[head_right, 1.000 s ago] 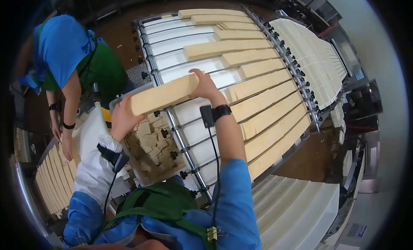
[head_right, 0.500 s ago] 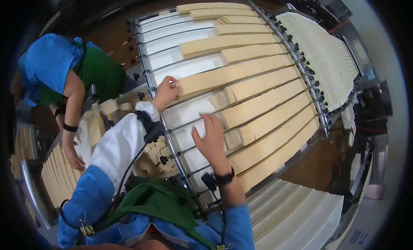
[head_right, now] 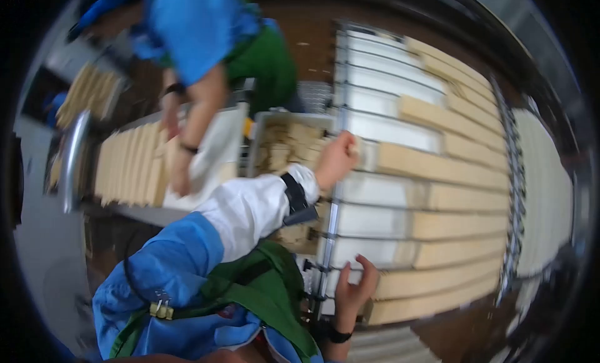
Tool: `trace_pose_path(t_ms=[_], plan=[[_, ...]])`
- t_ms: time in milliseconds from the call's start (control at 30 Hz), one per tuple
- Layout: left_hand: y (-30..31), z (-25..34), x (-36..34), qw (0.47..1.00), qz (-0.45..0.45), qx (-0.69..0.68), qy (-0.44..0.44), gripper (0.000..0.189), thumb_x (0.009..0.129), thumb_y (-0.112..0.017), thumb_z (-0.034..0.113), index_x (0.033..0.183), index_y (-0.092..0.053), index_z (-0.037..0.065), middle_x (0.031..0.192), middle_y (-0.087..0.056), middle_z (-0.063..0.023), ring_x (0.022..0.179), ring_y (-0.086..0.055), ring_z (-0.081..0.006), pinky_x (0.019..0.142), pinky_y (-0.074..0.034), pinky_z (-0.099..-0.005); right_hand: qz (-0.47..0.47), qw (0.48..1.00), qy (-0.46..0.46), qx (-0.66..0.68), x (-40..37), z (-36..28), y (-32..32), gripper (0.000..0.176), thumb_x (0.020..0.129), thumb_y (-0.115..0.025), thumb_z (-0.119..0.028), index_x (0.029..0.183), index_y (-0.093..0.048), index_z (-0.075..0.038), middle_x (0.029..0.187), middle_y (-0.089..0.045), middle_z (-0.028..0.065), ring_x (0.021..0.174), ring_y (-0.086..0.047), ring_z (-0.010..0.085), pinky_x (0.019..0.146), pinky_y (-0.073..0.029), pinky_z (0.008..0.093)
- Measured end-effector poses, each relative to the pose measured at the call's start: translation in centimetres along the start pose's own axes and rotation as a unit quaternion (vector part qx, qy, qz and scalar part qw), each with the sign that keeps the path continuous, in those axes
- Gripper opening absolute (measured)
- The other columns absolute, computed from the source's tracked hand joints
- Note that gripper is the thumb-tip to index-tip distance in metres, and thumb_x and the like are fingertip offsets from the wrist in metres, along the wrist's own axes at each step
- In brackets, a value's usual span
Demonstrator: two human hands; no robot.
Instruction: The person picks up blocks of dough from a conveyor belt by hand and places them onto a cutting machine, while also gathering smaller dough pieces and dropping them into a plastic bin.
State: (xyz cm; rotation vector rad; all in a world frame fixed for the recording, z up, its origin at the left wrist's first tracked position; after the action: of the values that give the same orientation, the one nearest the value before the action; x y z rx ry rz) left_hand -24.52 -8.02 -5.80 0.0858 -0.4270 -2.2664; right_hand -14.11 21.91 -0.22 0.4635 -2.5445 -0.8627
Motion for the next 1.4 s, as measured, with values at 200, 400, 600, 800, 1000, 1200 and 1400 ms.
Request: trace_pose_path(t_ms=[200, 400, 600, 800, 1000, 1200, 1400], plan=[[16.0, 5.8, -8.9, 0.962, 0.098, 0.018, -0.256, 0.031, 0.087, -0.073, 0.009, 0.114, -0.060, 0.002, 0.108, -0.063, -0.0173, 0.097, -0.063, -0.0346, 0.086, -0.052, -0.0408, -0.036, 0.994, 0.098, 0.020, 0.6, -4.2, -3.9, 0.026, 0.088, -0.071, 0.003, 0.114, -0.066, 0.002, 0.108, -0.068, 0.0163, 0.099, -0.065, 0.0338, 0.092, -0.052, 0.0418], [30.6, -1.1, -16.1, 0.968, 0.160, 0.079, -0.177, 0.031, 0.085, -0.073, 0.007, 0.114, -0.062, 0.002, 0.105, -0.064, -0.0154, 0.091, -0.065, -0.0307, 0.082, -0.055, -0.0392, -0.153, 0.972, 0.175, 0.035, 0.5, -11.1, -11.0, 0.031, 0.083, -0.074, 0.000, 0.112, -0.067, -0.003, 0.108, -0.068, 0.0161, 0.099, -0.065, 0.0346, 0.088, -0.052, 0.0407], [43.3, -17.3, -27.3, 0.944, 0.281, 0.043, 0.169, 0.043, 0.082, -0.073, 0.008, 0.123, -0.059, 0.005, 0.091, -0.063, -0.0099, 0.077, -0.063, -0.0205, 0.069, -0.054, -0.0352, -0.291, 0.896, 0.324, 0.090, -1.3, -21.6, -22.0, 0.033, 0.082, -0.075, -0.002, 0.114, -0.066, -0.003, 0.110, -0.068, 0.0178, 0.103, -0.065, 0.0384, 0.091, -0.052, 0.0451], [49.9, -22.7, -35.0, 0.883, 0.326, 0.024, 0.337, 0.063, 0.079, -0.077, 0.005, 0.137, -0.052, 0.010, 0.088, -0.058, -0.0039, 0.076, -0.060, -0.0143, 0.070, -0.053, -0.0321, -0.432, 0.819, 0.339, 0.166, -4.9, -30.9, -38.8, 0.040, 0.088, -0.072, -0.011, 0.125, -0.062, 0.001, 0.123, -0.065, 0.0244, 0.118, -0.061, 0.0430, 0.102, -0.050, 0.0484], [53.1, -26.0, -35.3, 0.888, 0.284, -0.079, 0.353, 0.081, 0.079, -0.078, 0.004, 0.152, -0.044, 0.013, 0.102, -0.057, -0.0058, 0.086, -0.060, -0.0148, 0.076, -0.055, -0.0306, -0.391, 0.828, 0.401, 0.038, -7.5, -37.0, -55.2, 0.065, 0.093, -0.072, -0.023, 0.143, -0.049, 0.010, 0.152, -0.046, 0.0316, 0.144, -0.040, 0.0481, 0.121, -0.033, 0.0512], [55.0, -26.3, -34.3, 0.892, 0.228, -0.177, 0.349, 0.089, 0.082, -0.079, 0.004, 0.160, -0.036, 0.012, 0.106, -0.056, -0.0073, 0.092, -0.061, -0.0146, 0.080, -0.056, -0.0278, -0.408, 0.806, 0.427, -0.046, -12.4, -35.7, -56.9, 0.073, 0.099, -0.064, -0.034, 0.152, -0.040, 0.011, 0.163, -0.035, 0.0295, 0.154, -0.029, 0.0446, 0.126, -0.023, 0.0535], [55.7, -26.5, -33.9, 0.872, 0.211, -0.265, 0.353, 0.087, 0.083, -0.077, 0.000, 0.159, -0.036, 0.007, 0.108, -0.057, -0.0078, 0.095, -0.062, -0.0143, 0.086, -0.057, -0.0283, -0.374, 0.810, 0.444, -0.082, -13.7, -34.6, -56.5, 0.073, 0.096, -0.066, -0.033, 0.150, -0.042, 0.011, 0.158, -0.040, 0.0314, 0.148, -0.037, 0.0444, 0.122, -0.029, 0.0543]])
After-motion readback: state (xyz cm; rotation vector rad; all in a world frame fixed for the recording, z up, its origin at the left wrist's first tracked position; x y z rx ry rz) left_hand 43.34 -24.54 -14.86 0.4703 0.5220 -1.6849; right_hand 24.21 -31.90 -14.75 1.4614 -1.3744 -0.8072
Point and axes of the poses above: each hand's wrist, its own x-axis towards the middle knuckle, its own y-axis out of the back of the hand, z = x × y, the point moved 1 cm from there along x, towards the middle knuckle
